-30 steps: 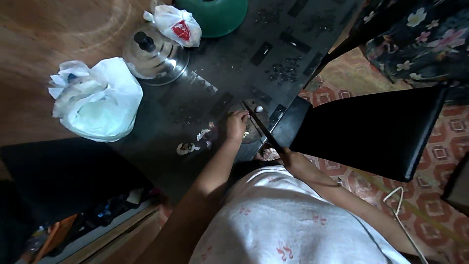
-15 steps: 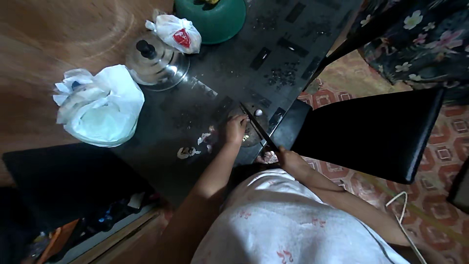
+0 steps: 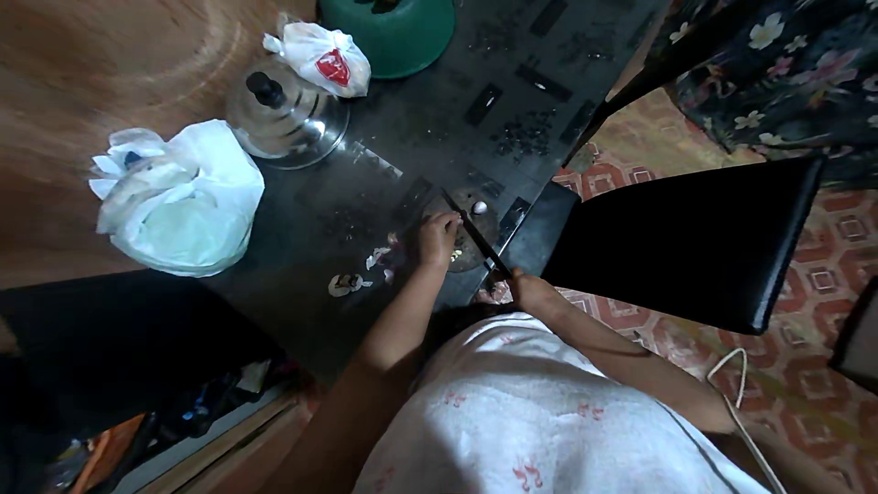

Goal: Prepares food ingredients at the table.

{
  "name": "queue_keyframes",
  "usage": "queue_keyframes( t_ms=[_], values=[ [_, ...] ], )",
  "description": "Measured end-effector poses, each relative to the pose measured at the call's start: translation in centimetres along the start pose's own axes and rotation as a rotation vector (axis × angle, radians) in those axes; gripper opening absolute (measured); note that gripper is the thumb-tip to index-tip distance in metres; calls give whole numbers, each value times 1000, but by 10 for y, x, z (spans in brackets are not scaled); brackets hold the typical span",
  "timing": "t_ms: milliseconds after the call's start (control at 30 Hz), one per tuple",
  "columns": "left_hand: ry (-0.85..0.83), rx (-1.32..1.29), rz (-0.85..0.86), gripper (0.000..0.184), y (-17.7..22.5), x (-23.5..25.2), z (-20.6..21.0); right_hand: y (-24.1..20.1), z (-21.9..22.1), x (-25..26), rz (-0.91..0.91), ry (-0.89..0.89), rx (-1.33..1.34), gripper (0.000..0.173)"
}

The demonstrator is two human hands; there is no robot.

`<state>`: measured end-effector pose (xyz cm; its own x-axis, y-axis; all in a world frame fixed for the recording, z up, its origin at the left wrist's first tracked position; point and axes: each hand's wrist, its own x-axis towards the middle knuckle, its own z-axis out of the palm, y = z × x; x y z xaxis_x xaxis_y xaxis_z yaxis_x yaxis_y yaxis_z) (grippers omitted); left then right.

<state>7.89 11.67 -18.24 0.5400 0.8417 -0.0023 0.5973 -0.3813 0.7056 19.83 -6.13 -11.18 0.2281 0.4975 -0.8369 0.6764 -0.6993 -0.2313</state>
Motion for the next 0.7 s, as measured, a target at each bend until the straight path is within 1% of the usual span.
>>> queue_keyframes(
  t_ms=[167, 367, 567, 700],
  values=[
    [-49, 0, -31, 20, 2, 0, -4, 11, 1, -17, -79, 69, 29, 44],
    [3, -14, -8, 17, 1, 1, 0, 16, 1, -28, -82, 64, 10, 43],
    [7, 5, 4, 17, 1, 0, 1, 19, 3, -35, -82, 72, 0, 46],
    [-3, -9, -26, 16, 2, 0, 0, 14, 0, -36, -57, 47, -23, 46]
  ],
)
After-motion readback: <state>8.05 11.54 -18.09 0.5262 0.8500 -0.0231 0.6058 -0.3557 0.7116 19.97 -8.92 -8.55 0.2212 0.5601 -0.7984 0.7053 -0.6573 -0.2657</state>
